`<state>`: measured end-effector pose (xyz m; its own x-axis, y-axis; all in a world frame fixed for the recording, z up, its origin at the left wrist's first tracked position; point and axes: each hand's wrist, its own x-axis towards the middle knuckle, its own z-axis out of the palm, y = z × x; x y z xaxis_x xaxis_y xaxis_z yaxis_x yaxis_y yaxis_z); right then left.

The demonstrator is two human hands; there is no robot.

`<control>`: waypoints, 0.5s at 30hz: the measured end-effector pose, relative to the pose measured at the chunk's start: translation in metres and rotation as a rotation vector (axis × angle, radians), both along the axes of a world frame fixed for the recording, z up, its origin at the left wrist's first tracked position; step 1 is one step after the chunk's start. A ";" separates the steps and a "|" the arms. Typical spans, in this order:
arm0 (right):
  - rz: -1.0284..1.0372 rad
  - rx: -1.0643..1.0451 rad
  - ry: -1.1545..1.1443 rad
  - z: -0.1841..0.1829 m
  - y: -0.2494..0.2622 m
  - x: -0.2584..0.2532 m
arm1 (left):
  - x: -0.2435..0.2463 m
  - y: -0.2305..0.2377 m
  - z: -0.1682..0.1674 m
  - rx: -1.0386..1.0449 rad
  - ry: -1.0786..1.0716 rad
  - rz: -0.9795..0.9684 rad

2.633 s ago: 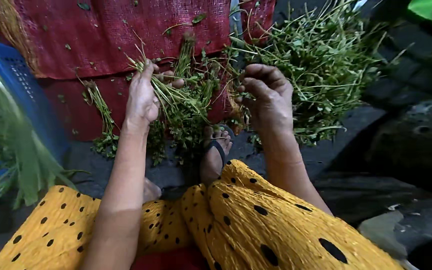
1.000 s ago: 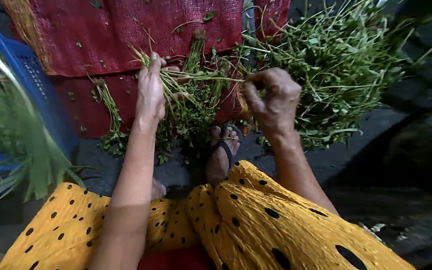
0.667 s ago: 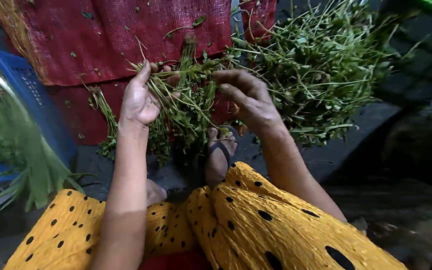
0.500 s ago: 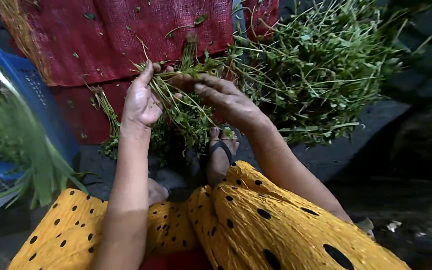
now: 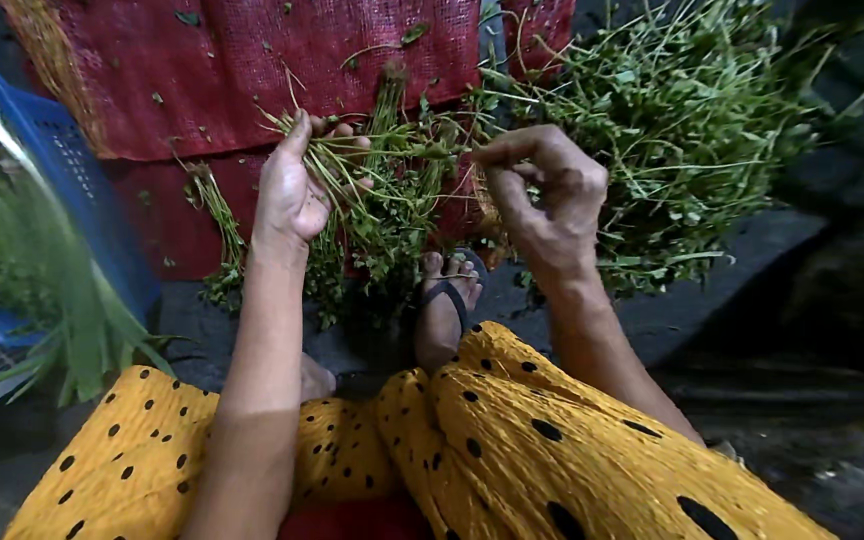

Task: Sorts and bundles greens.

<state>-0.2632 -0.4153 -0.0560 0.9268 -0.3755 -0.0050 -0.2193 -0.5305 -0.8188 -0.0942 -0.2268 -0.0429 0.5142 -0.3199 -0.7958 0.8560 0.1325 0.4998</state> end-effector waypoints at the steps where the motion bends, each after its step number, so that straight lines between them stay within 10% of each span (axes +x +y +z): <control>1: 0.042 0.086 -0.075 0.005 0.013 0.005 | -0.002 -0.001 -0.001 0.009 -0.003 -0.006; 7: 0.220 -0.078 -0.084 -0.009 0.052 0.026 | -0.001 -0.004 0.002 0.067 -0.066 -0.068; 15: -0.125 -0.371 0.302 0.004 -0.033 -0.021 | 0.014 0.012 0.005 0.068 -0.023 0.095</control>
<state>-0.2840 -0.4487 -0.0521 0.8523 -0.5110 -0.1117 -0.4984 -0.7287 -0.4696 -0.0802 -0.2145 -0.0382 0.5580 -0.2143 -0.8017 0.8293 0.1776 0.5298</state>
